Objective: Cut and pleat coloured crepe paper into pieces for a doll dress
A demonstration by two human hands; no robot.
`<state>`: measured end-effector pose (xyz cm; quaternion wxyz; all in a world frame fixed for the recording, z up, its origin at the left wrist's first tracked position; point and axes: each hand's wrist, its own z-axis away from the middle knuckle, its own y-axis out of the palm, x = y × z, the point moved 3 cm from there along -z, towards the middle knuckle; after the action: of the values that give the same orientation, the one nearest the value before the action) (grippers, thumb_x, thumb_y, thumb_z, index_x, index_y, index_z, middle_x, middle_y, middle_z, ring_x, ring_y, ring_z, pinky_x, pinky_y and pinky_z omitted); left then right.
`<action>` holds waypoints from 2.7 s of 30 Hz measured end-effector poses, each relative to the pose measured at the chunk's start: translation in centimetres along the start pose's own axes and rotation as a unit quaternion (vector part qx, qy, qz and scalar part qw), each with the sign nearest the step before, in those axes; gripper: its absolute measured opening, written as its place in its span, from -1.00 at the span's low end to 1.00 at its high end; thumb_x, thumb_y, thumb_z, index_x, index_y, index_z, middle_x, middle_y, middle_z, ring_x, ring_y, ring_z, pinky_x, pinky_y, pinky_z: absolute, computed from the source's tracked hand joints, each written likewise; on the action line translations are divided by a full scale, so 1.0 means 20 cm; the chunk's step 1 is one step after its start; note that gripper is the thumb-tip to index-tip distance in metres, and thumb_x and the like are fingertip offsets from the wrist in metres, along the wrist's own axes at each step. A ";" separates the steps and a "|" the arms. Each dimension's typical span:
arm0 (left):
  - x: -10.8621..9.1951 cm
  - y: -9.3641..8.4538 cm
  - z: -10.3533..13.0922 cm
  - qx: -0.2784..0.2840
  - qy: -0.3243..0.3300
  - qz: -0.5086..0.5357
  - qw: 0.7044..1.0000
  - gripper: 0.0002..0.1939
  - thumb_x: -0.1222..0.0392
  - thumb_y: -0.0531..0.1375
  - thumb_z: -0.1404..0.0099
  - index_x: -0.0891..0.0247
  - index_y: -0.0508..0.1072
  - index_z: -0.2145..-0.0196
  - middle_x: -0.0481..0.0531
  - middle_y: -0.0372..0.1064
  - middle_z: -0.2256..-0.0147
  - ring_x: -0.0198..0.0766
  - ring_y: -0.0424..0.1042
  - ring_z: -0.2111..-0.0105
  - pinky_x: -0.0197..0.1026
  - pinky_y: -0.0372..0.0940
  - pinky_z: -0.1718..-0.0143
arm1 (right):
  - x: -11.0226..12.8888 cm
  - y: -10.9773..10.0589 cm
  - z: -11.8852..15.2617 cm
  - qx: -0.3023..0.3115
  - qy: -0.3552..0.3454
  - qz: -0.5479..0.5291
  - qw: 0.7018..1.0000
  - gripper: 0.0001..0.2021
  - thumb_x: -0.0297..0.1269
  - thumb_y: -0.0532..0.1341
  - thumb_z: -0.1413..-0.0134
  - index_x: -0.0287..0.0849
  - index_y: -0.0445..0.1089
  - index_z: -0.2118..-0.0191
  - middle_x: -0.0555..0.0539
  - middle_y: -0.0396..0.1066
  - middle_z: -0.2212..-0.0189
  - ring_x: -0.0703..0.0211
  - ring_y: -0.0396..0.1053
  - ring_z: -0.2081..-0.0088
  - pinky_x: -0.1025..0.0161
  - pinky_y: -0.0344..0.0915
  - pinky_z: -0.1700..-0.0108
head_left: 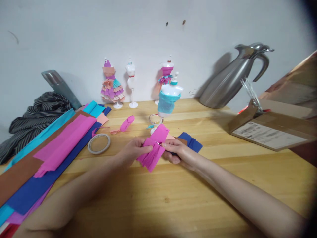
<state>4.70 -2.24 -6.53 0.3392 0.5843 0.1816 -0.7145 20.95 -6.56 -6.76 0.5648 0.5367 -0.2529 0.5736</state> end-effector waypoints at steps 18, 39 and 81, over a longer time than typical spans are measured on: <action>0.01 0.03 -0.01 0.006 -0.022 -0.018 1.000 -0.58 -0.09 0.34 0.05 0.36 0.44 0.46 -0.04 0.31 0.58 -0.37 0.28 0.59 -0.31 0.13 0.53 | 0.00 0.00 0.01 0.003 -0.027 0.045 0.999 -0.58 0.02 0.31 0.08 -0.20 0.20 0.60 0.14 0.08 0.75 0.47 -0.13 0.71 0.34 -0.34 0.65; 0.02 0.03 -0.01 -0.011 -0.010 0.002 1.000 -0.62 -0.02 0.33 0.05 0.38 0.45 0.41 0.01 0.38 0.50 -0.35 0.32 0.53 -0.31 0.17 0.48 | 0.00 -0.05 0.00 0.003 -0.053 0.147 0.988 -0.59 0.06 0.25 -0.01 -0.21 0.21 0.52 0.13 0.12 0.69 0.47 -0.07 0.70 0.36 -0.24 0.66; 0.05 0.08 -0.01 0.046 -0.042 0.097 0.993 -0.64 0.07 0.39 0.06 0.38 0.42 0.40 0.07 0.49 0.50 -0.26 0.48 0.56 -0.28 0.35 0.53 | -0.10 -0.01 -0.02 0.001 -0.090 0.099 0.991 -0.51 0.12 0.24 0.01 -0.19 0.17 0.62 0.16 0.03 0.77 0.47 -0.19 0.72 0.33 -0.33 0.64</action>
<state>5.88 -3.44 -7.32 0.3865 0.5837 0.0765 -0.7099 20.61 -6.90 -8.74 0.4799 0.5586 -0.3541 0.5764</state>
